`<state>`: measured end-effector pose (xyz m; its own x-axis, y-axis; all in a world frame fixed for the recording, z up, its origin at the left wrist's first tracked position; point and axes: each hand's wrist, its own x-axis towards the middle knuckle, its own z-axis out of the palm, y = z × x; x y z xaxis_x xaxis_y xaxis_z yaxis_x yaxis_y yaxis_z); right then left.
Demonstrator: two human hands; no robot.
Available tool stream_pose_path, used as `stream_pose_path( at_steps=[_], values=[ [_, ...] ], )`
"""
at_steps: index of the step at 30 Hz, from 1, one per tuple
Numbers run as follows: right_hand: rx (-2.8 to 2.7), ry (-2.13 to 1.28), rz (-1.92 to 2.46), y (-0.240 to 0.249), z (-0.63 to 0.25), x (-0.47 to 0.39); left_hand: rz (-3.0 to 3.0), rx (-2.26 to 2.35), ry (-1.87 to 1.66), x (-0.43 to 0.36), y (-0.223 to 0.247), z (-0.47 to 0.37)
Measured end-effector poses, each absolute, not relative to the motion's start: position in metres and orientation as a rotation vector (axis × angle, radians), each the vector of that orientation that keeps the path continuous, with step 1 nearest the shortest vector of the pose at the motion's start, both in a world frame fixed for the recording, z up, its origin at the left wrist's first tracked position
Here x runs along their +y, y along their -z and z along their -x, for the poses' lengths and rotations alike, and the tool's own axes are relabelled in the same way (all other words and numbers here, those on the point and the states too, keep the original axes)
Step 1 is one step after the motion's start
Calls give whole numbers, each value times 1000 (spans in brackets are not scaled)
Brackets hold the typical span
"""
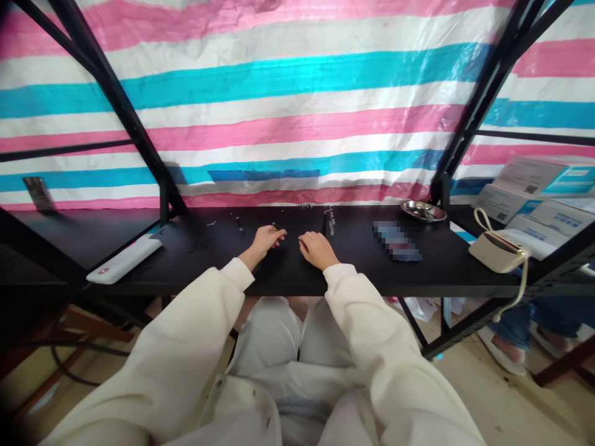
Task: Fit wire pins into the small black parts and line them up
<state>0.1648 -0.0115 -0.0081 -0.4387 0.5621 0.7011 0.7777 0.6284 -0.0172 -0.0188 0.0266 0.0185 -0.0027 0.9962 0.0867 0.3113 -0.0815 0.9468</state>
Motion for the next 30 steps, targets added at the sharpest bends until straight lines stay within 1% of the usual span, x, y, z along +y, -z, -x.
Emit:
stream_pose_path(
  at_steps=[3, 7, 9, 16, 30],
  values=[
    [-2174, 375, 1051, 9, -165, -10, -1625, 1751, -1110, 49, -23, 48],
    [-2174, 353, 1056, 9, -165, -10, -1717, 2193, -948, 65, -26, 81],
    [-2175, 348, 1058, 9, -165, -11, -1703, 2306, -880, 67, -24, 90],
    [-2175, 333, 1067, 9, -165, -11, -1635, 2406, -808, 69, -15, 97],
    [-2161, 320, 1076, 7, -166, -13, -1584, 2525, -800, 66, -21, 96]
  ],
)
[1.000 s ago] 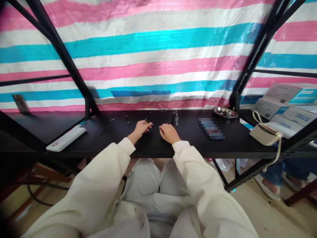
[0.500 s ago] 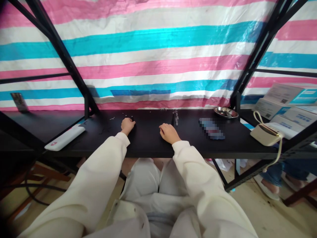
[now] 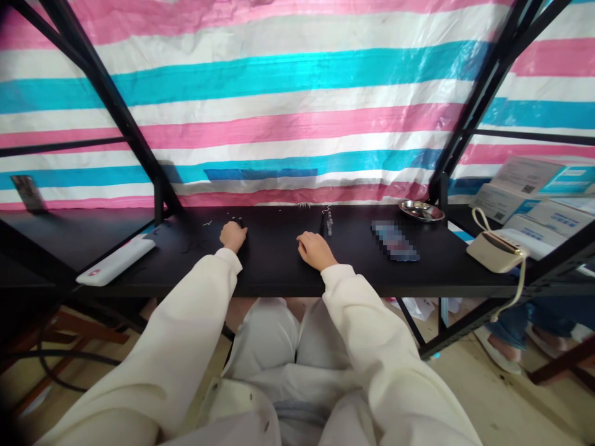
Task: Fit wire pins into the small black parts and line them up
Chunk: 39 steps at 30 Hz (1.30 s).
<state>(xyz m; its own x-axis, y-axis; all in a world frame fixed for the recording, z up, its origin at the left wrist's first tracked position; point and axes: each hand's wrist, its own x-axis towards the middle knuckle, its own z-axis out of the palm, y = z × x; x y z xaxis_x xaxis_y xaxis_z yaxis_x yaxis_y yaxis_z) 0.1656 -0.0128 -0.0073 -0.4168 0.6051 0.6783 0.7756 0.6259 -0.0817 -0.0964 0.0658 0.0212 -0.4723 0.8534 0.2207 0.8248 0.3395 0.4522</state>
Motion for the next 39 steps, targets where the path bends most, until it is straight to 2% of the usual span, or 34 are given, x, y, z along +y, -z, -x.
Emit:
stream_pose_path(
  at_steps=[28, 32, 39],
  values=[
    [-2092, 321, 1200, 6, -169, -15, -1595, 2547, -795, 70, -22, 99],
    [-1919, 303, 1311, 2, -173, -17, -1632, 2533, -773, 67, -22, 101],
    [-1365, 181, 1774, 11, -194, -7, -1941, 2379, -684, 57, -26, 90]
  ],
)
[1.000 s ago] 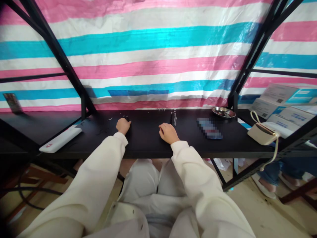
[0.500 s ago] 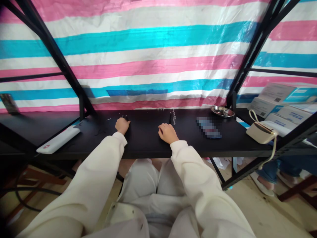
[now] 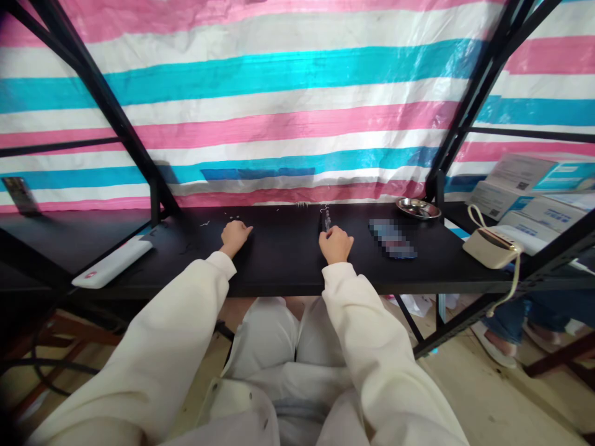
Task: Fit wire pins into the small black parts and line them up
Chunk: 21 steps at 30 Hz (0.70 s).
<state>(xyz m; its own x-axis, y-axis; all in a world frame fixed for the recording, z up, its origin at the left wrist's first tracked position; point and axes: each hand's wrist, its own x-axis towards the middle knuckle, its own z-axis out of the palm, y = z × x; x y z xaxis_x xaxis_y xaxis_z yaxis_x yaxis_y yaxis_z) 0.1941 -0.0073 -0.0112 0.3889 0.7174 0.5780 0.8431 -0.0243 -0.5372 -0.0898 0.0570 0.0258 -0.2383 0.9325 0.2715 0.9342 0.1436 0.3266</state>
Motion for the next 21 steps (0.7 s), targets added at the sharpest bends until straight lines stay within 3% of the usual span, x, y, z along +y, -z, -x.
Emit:
stream_pose_path(
  at_steps=[6, 10, 21],
  values=[
    [-1307, 116, 1902, 31, -204, 8, 2589, -1664, 612, 40, -29, 39],
    [-1318, 23, 1950, 33, -206, 15, 2727, -1286, 596, 24, -28, -5],
    [-1326, -96, 2045, 20, -201, 21, 2650, -1370, 432, 22, -9, -76]
  ],
)
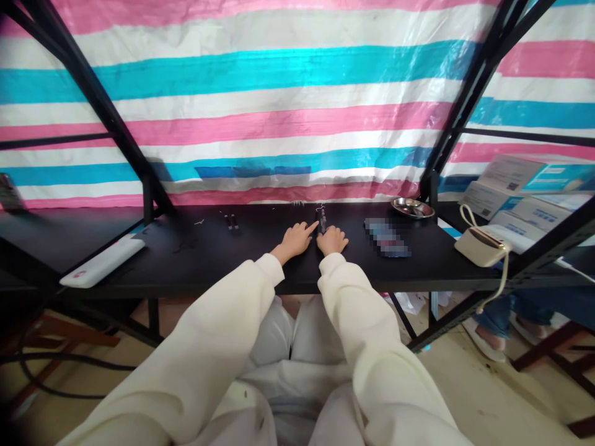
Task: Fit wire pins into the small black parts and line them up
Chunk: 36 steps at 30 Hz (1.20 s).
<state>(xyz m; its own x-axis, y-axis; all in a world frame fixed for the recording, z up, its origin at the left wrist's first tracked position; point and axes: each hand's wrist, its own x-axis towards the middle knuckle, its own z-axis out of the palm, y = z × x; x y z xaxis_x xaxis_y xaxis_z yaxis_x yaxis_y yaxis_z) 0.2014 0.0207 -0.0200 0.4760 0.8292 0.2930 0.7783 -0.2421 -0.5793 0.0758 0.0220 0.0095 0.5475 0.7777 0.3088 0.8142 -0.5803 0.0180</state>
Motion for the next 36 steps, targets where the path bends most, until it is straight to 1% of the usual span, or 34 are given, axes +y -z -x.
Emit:
stream_pose_path(
  at_steps=[5, 10, 14, 22, 25, 28, 32, 36],
  values=[
    [-1309, -143, 2134, 11, -197, 18, 2551, -1461, 557, 21, -8, -78],
    [-1314, -161, 2168, 7, -196, 17, 2588, -1536, 672, 28, -1, -69],
    [-1316, -140, 2160, 8, -196, 17, 2610, -1583, 903, 31, 0, -52],
    [-1323, -131, 2140, 10, -196, 18, 2551, -1630, 1451, 27, -16, 0],
    [-1322, -133, 2129, 10, -197, 18, 2446, -1715, 1685, 24, -12, 13],
    [-1336, -128, 2128, 11, -198, 17, 2346, -1843, 1846, 20, -6, 19],
    [-1466, -71, 2097, 13, -196, 13, 2334, -1864, 1940, 17, -3, 20],
    [-1800, 144, 1915, 11, -188, 9, 2462, -1732, 1842, 15, -2, 20]
  ],
)
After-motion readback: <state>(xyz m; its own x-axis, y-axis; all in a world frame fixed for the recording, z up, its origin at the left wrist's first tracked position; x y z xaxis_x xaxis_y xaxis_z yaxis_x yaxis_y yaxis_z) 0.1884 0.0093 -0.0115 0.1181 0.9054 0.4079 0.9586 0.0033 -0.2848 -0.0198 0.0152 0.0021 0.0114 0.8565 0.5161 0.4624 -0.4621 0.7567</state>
